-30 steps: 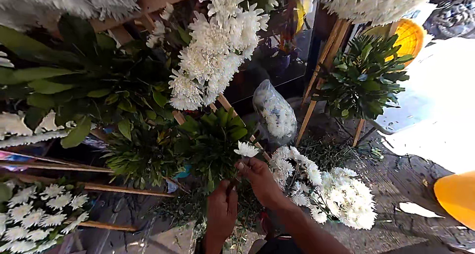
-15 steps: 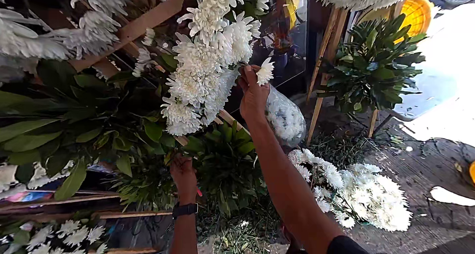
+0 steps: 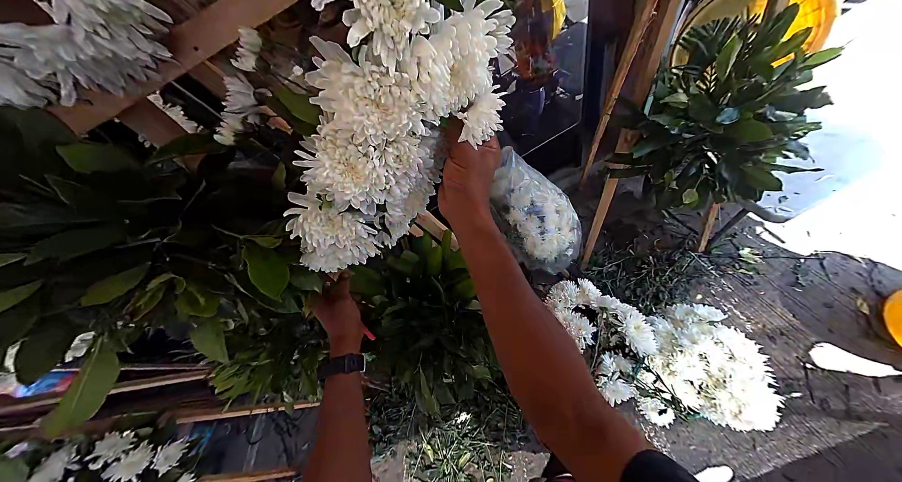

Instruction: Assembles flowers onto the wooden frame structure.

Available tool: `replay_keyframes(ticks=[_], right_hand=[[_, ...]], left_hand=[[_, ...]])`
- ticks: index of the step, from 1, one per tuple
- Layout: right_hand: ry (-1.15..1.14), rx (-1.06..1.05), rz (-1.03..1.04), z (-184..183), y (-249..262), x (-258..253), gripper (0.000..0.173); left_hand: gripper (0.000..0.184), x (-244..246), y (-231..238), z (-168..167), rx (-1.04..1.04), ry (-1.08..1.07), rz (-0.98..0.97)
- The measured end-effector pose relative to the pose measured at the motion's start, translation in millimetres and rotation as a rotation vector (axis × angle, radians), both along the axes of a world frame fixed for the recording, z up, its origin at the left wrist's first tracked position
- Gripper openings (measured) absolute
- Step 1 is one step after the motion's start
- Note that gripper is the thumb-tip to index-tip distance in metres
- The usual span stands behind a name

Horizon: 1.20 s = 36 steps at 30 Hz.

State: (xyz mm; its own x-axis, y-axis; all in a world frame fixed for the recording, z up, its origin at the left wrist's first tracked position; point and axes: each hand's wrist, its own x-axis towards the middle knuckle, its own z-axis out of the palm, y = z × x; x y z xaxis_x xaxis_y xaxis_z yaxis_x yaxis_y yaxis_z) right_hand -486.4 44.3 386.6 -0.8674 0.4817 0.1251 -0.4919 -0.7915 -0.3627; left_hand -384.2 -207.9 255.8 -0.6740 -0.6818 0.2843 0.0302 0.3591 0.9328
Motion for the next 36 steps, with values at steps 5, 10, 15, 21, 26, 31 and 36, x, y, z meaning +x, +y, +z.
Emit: replay_keyframes(ticks=[5, 10, 15, 21, 26, 31, 36], right_hand=[[-0.018, 0.05, 0.065, 4, 3, -5, 0.012], [-0.042, 0.045, 0.125, 9, -4, -7, 0.011], [-0.031, 0.115, 0.147, 6, 3, -10, 0.013], [0.081, 0.394, 0.309, -22, 24, 11, 0.024], [0.19, 0.512, 0.469, -28, 35, 0, 0.029], [0.204, 0.461, 0.481, -28, 32, -7, 0.016], [0.225, 0.387, 0.461, -31, 28, -8, 0.024]], left_hand=[[0.046, -2, -9, 3, -0.011, -0.053, -0.043], [0.047, 3, -6, 9, -0.037, -0.087, -0.037], [0.044, 3, -11, 7, -0.036, -0.118, -0.037], [0.043, 3, -16, 5, 0.024, -0.082, -0.074], [0.05, 5, -15, 5, 0.03, -0.099, -0.075], [0.048, 3, -16, 3, 0.025, -0.093, -0.077], [0.047, 5, -15, 5, 0.038, -0.091, -0.072]])
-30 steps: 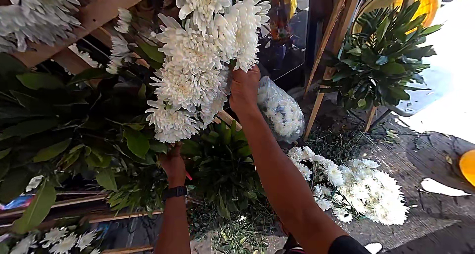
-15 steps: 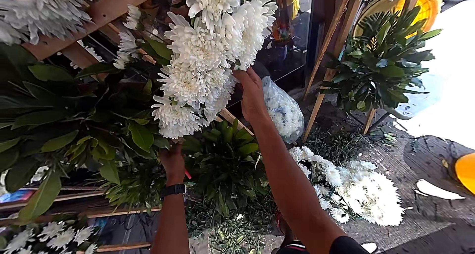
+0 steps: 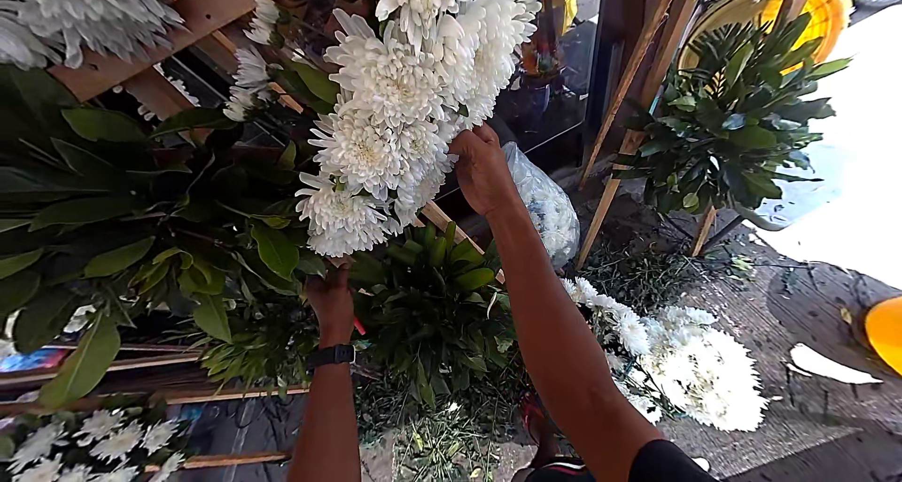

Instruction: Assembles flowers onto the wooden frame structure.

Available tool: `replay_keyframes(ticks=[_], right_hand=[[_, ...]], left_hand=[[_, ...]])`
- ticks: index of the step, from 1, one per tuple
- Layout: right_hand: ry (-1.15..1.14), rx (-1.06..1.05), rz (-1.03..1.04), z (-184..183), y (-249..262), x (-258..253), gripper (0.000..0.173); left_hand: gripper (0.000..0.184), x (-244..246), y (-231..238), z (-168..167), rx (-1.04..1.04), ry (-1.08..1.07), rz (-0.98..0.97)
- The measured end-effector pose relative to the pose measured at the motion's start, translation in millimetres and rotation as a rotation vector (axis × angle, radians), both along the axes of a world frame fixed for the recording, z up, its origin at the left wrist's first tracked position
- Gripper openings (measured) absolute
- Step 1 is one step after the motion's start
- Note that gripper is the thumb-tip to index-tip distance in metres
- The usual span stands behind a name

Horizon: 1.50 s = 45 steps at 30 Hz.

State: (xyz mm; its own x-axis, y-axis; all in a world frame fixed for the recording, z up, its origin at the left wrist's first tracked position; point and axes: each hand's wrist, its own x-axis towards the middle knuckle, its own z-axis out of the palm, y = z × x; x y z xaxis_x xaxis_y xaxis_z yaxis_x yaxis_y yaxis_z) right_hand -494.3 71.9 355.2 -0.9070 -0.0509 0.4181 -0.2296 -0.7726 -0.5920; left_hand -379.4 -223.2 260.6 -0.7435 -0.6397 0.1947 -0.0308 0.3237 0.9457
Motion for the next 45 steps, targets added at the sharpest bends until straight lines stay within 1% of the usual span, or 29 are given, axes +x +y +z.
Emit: replay_keyframes(ticks=[2, 7, 8, 9, 10, 11, 12, 13, 14, 16, 18, 19, 20, 22, 24, 25, 26, 28, 30, 32, 33, 36, 38, 39, 40, 42, 43, 45], right_hand=[[0.001, 0.018, -0.008, -3, -1, -1, 0.023], [0.031, 0.036, -0.017, -4, 1, 0, 0.023], [0.041, 0.061, -0.031, -5, 4, 3, 0.026], [0.057, 0.106, -0.056, -7, 10, 8, 0.035], [0.075, 0.162, -0.092, -14, 17, 16, 0.047], [0.071, 0.222, -0.155, -25, 24, 28, 0.053], [0.045, 0.266, -0.213, -43, 33, 45, 0.052], [-0.003, 0.318, -0.243, -70, 43, 67, 0.048], [-0.079, 0.386, -0.225, -105, 54, 95, 0.042], [-0.338, 0.595, -0.066, -189, 76, 167, 0.034], [-0.632, 0.803, 0.105, -284, 100, 233, 0.035], [-0.768, 0.894, 0.16, -329, 114, 263, 0.038], [-0.895, 0.97, 0.195, -366, 130, 292, 0.042], [-1.095, 1.076, 0.168, -418, 163, 329, 0.044], [-1.227, 1.162, 0.063, -449, 192, 344, 0.042], [-1.263, 1.211, -0.005, -462, 203, 344, 0.041], [-1.279, 1.26, -0.073, -473, 212, 339, 0.04], [-1.206, 1.365, -0.18, -491, 228, 318, 0.037], [-1.119, 1.52, -0.22, -506, 235, 289, 0.034], [-1.079, 1.672, -0.183, -515, 234, 267, 0.034], [-1.054, 1.721, -0.173, -520, 233, 260, 0.034], [-0.981, 1.828, -0.165, -531, 226, 242, 0.039], [-1.007, 1.858, -0.139, -531, 222, 230, 0.039], [-1.028, 1.862, -0.14, -531, 222, 225, 0.037], [-1.051, 1.865, -0.136, -531, 221, 220, 0.036], [-1.037, 1.867, -0.165, -532, 224, 219, 0.035], [-0.988, 1.85, -0.204, -533, 226, 222, 0.033], [-0.875, 1.787, -0.272, -527, 235, 229, 0.031]], left_hand=[[0.05, 2, 0, 0, -0.009, -0.029, -0.004], [0.049, 1, -3, -2, -0.007, -0.026, -0.017], [0.048, 2, -3, -3, -0.005, -0.023, -0.015], [0.049, 6, -3, -2, -0.017, -0.012, -0.009], [0.053, 15, -4, -1, -0.043, -0.002, -0.011], [0.058, 28, -4, 0, -0.091, -0.004, -0.016], [0.058, 45, -2, -1, -0.156, -0.009, -0.022], [0.055, 67, 3, -5, -0.221, -0.01, -0.027], [0.05, 94, 9, -13, -0.265, -0.015, -0.041], [0.041, 153, 24, -40, -0.276, -0.078, -0.042], [0.038, 219, 37, -83, -0.27, -0.286, -0.023], [0.037, 253, 40, -110, -0.255, -0.427, -0.025], [0.036, 288, 47, -135, -0.242, -0.594, -0.039], [0.032, 346, 64, -177, -0.19, -0.895, -0.11], [0.029, 386, 84, -204, -0.181, -1.07, -0.256], [0.029, 395, 94, -214, -0.19, -1.123, -0.333], [0.03, 396, 105, -222, -0.231, -1.15, -0.41], [0.033, 374, 135, -236, -0.377, -1.167, -0.561], [0.033, 328, 179, -249, -0.555, -1.128, -0.724], [0.033, 276, 224, -273, -0.7, -1.036, -0.854], [0.035, 251, 246, -289, -0.751, -0.998, -0.899], [0.054, 193, 305, -344, -0.829, -0.984, -0.945], [0.063, 175, 330, -375, -0.819, -1.064, -0.935], [0.064, 172, 338, -386, -0.799, -1.117, -0.922], [0.063, 170, 345, -390, -0.783, -1.171, -0.906], [0.055, 170, 351, -386, -0.75, -1.218, -0.884], [0.048, 170, 352, -378, -0.73, -1.209, -0.874], [0.043, 170, 351, -358, -0.709, -1.155, -0.839]])
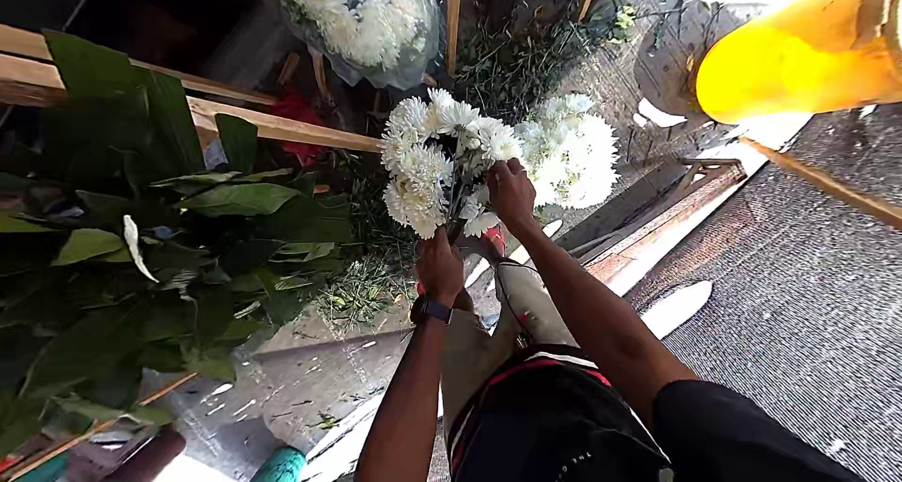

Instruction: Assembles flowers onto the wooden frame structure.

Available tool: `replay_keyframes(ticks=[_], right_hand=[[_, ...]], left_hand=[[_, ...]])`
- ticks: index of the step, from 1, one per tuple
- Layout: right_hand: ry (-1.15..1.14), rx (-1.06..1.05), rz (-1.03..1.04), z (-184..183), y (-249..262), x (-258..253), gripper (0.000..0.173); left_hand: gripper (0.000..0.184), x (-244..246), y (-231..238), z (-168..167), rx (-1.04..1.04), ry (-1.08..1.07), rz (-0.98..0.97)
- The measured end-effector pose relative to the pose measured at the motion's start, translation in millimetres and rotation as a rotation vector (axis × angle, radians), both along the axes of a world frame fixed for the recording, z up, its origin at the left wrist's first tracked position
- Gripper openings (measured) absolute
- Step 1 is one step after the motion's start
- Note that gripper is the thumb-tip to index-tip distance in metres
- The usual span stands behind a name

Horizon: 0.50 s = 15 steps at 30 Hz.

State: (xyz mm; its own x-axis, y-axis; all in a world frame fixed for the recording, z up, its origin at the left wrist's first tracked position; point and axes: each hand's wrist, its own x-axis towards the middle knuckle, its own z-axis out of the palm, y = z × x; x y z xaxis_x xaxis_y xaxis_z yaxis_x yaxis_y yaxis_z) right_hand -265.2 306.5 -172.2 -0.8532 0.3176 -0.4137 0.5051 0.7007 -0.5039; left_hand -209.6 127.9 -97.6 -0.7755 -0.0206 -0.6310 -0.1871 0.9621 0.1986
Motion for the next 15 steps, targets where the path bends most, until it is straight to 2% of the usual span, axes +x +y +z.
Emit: replay_keyframes(ticks=[5, 8, 13, 15], right_hand=[[0.058, -0.205, -0.019, 50, 42, 7, 0.037], [0.211, -0.269, -0.058, 82, 66, 6, 0.038], [0.493, -0.238, -0.06, 188, 88, -5, 0.034], [0.649, -0.333, -0.044, 238, 92, -5, 0.031]], left_hand=[[0.044, -4, -15, 62, 0.115, 0.063, 0.156], [0.045, 9, -31, 92, 0.214, 0.188, 0.234], [0.047, 62, -71, 146, 0.428, 0.291, 0.358], [0.054, 96, -88, 168, 0.475, 0.328, 0.457]])
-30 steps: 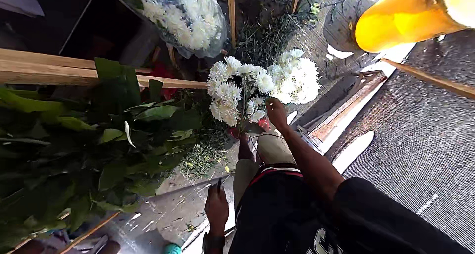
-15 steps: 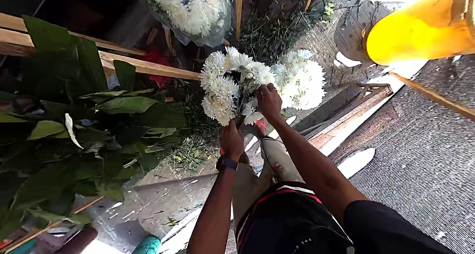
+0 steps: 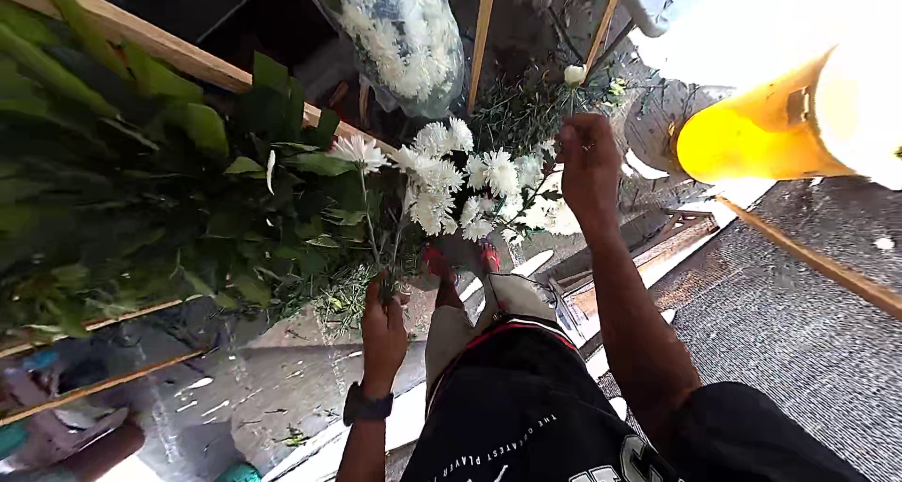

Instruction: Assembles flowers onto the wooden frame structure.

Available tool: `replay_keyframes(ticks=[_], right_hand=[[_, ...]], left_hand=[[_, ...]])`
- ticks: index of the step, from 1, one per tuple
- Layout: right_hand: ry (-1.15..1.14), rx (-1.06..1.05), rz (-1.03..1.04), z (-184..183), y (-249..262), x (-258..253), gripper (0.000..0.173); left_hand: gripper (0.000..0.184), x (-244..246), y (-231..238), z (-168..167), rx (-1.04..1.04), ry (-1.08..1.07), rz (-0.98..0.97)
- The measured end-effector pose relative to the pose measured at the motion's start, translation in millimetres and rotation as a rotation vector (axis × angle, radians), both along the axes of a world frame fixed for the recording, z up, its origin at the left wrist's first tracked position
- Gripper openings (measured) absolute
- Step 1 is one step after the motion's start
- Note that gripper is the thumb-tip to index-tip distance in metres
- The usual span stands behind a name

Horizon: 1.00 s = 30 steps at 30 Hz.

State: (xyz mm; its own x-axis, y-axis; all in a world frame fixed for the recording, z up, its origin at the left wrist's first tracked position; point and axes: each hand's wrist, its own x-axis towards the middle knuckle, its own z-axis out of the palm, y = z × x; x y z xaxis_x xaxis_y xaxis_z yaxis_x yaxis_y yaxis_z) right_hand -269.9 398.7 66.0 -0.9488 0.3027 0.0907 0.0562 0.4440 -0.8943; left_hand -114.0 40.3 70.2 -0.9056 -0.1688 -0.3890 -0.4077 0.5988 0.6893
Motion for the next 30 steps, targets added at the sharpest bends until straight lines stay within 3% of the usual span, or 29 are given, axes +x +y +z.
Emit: replay_keyframes(ticks=[3, 7, 11, 14, 16, 23, 28, 30], right_hand=[[0.157, -0.44, 0.09, 63, -14, 6, 0.021], [-0.021, -0.88, 0.3, 112, -83, 32, 0.013], [-0.286, -1.159, 0.497, 119, -170, 69, 0.011], [-0.461, -1.123, 0.659, 123, -210, 101, 0.01], [-0.542, -1.055, 0.753, 121, -223, 115, 0.01], [-0.655, -0.846, 0.957, 107, -246, 130, 0.017], [-0.53, -0.938, 0.683, 103, -264, 102, 0.019], [-0.519, -0.801, 0.902, 102, -266, 98, 0.021]], left_hand=[[0.073, 60, -25, 12, -0.016, 0.009, 0.138], [0.037, 104, -26, 2, -0.034, 0.008, 0.24], [0.031, 74, 5, 42, 0.223, 0.256, 0.311], [0.039, 59, 16, 78, 0.572, 0.393, 0.405], [0.045, 71, 16, 84, 0.65, 0.393, 0.447], [0.048, 104, 23, 77, 0.598, 0.32, 0.695], [0.061, 130, -5, 75, 0.618, 0.347, 0.606], [0.052, 141, -18, 74, 0.595, 0.371, 0.598]])
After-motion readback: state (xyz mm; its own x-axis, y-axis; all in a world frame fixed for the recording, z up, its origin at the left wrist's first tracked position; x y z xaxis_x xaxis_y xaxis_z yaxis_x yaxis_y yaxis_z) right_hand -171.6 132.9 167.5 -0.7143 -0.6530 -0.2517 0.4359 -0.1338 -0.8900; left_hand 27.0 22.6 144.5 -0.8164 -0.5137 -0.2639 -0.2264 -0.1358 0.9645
